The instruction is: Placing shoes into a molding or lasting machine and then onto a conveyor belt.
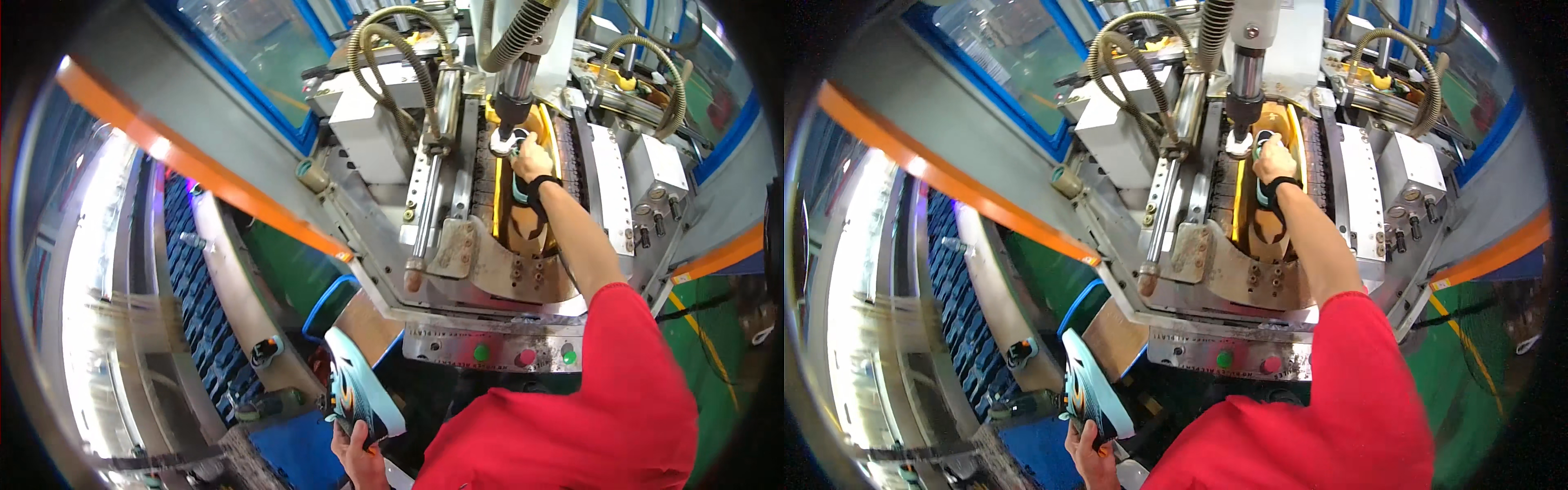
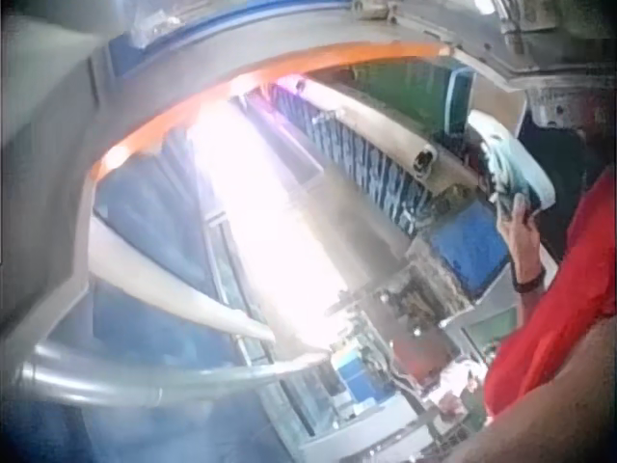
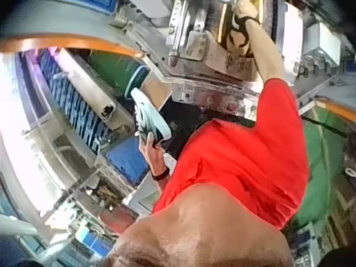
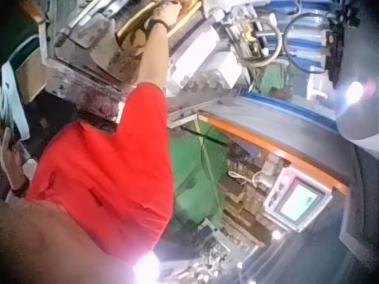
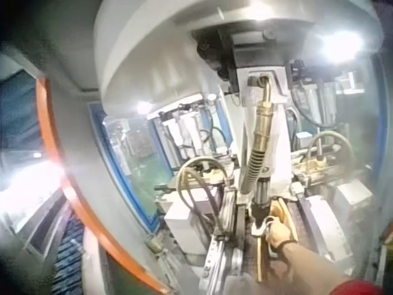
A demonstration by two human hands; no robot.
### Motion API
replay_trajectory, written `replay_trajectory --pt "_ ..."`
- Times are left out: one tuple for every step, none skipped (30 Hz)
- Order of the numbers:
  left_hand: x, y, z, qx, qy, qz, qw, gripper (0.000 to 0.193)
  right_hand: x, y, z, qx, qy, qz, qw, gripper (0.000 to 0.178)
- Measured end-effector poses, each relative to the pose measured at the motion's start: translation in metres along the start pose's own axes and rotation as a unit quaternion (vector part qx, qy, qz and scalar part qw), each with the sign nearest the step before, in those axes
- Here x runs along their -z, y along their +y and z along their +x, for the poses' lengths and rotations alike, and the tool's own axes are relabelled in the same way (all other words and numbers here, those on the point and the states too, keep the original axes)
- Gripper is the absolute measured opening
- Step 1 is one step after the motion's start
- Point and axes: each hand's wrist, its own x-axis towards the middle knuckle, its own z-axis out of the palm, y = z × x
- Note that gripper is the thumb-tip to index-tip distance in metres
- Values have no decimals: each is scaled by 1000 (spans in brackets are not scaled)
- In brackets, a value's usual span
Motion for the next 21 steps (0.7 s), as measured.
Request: replay_trajectory --pt "16 -13 -4 -13 36 -32 999 37 8 -15 -20 32 13 -30 999 54" --pt "27 -23 -15 -24 70 -66 995 47 27 -23 -47 66 29 -62 995 53" --pt "20 -27 -31 -2 149 -106 983 43 35 -13 -63 143 34 -9 989 53" --pt "21 -33 -37 3 127 -121 985 42 43 1 -74 219 39 51 974 52" --pt "27 -44 -44 -4 133 -121 984 43 50 -6 -115 307 95 146 936 44" --pt "55 -74 -52 -83 117 63 988 40 81 -34 -176 259 -47 188 946 38" --pt "31 -60 -58 9 151 -151 977 35 64 -20 -224 340 -34 127 931 33" --pt "43 -76 -64 30 161 -150 975 30 65 -22 -272 409 -20 165 897 29" --pt "40 -83 -69 50 159 -159 973 29 61 -18 -309 420 -78 224 876 21" --pt "43 -95 -71 58 127 -173 975 32 51 -9 -333 393 -176 256 866 13" --pt "37 -96 -84 -10 90 -41 995 33 19 8 -348 426 -174 209 863 11" --pt "40 -99 -90 -24 79 13 997 33 -19 17 -359 460 -166 169 856 9" --pt "42 -109 -93 24 106 -125 986 33 -47 21 -369 457 -190 166 853 9" --pt "46 -118 -97 66 119 -263 955 33 -71 26 -376 451 -211 158 853 9" --pt "50 -123 -106 65 134 -269 952 32 -92 36 -374 491 -207 159 831 10" --pt "55 -127 -115 65 146 -278 947 32 -110 41 -372 530 -200 159 809 11" --pt "56 -124 -125 54 171 -282 943 29 -116 42 -371 525 -207 161 810 11" --pt "64 -126 -135 39 191 -295 935 29 -118 42 -370 520 -214 161 811 12" --pt "71 -127 -146 47 218 -283 933 29 -121 43 -370 521 -209 175 809 12" --pt "79 -130 -152 56 242 -271 930 28 -127 42 -368 521 -201 189 807 12" --pt "88 -137 -157 39 268 -300 915 28 -133 45 -367 538 -203 194 795 12"
